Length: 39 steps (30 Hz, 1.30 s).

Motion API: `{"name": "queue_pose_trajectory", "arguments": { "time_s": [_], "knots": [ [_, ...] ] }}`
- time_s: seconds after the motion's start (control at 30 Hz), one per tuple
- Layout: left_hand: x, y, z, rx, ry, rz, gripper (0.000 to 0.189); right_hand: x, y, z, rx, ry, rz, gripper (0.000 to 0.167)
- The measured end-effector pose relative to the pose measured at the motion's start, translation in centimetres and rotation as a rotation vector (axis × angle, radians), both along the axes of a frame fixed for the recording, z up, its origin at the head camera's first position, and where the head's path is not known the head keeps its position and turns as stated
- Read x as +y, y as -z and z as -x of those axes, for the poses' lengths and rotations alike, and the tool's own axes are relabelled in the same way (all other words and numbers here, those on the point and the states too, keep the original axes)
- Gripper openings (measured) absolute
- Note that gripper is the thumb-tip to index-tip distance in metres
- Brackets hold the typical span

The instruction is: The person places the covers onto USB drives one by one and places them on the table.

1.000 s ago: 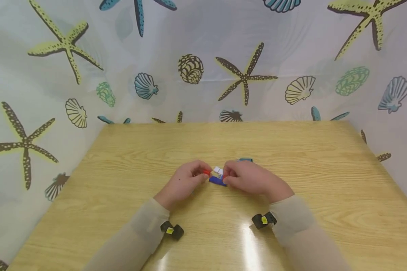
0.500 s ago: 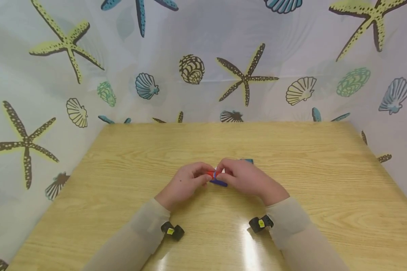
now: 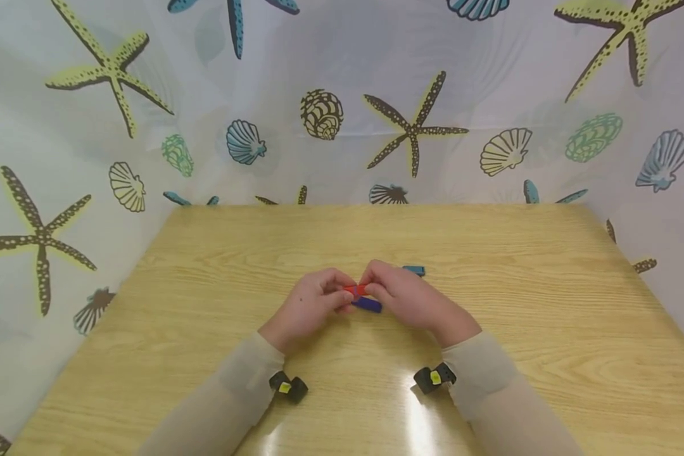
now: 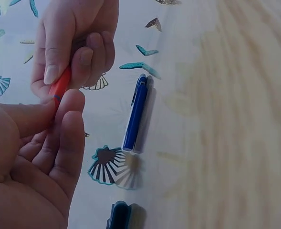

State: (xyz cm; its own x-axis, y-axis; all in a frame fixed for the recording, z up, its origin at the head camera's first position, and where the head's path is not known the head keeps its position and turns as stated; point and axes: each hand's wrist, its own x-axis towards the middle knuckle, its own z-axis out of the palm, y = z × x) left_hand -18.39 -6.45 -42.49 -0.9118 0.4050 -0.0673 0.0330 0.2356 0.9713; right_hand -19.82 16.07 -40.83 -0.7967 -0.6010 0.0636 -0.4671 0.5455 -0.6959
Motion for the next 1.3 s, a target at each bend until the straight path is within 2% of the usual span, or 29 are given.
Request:
{"name": "queue_pose_trajectory", "arguments": {
  "time_s": [0.1, 0.27, 0.4, 0.5, 0.6, 0.83, 0.97, 1.13, 1.3],
  "knots": [
    [-0.1, -0.1, 0.0, -0.012, 0.011, -0.042, 0.010, -0.4, -0.1, -0.1, 0.005, -0.009, 0.014, 0.009],
    [-0.3, -0.1, 0.0, 0.016, 0.003, -0.040, 0.011, -1.0, -0.1, 0.1, 0.014, -0.003, 0.031, 0.007],
    [-0.2, -0.1, -0.1, 0.088, 0.009, 0.045, 0.011, -0.9, 0.1, 0.3, 0.007, 0.044, 0.036, 0.004],
    [-0.3, -0.2, -0.1, 0.128, -0.013, 0.124, 0.013, -0.4, 0.2, 0.4, -0.013, 0.075, 0.044, 0.003],
    [-0.5, -0.5, 0.0, 0.128, -0.056, 0.166, 0.016, 0.2, 0.4, 0.5, -0.025, 0.104, 0.018, 0.004],
    [-1.4, -0.9, 0.7, 0.135, -0.156, 0.233, 0.019, 2.1, 0.4, 1.2, 0.010, 0.181, -0.132, 0.009],
    [-1.9, -1.1, 1.0, 0.133, -0.188, 0.297, 0.021, 3.4, 0.2, 1.5, 0.000, 0.181, -0.179, 0.010],
    [-2.3, -1.0, 1.2, 0.146, -0.184, 0.402, 0.020, 4.4, 0.5, 1.5, -0.075, 0.116, -0.255, 0.012],
    [-2.7, -0.9, 1.4, 0.187, -0.124, 0.549, 0.015, 4.7, 1.1, 1.6, -0.110, 0.088, -0.306, 0.015]
  ]
}}
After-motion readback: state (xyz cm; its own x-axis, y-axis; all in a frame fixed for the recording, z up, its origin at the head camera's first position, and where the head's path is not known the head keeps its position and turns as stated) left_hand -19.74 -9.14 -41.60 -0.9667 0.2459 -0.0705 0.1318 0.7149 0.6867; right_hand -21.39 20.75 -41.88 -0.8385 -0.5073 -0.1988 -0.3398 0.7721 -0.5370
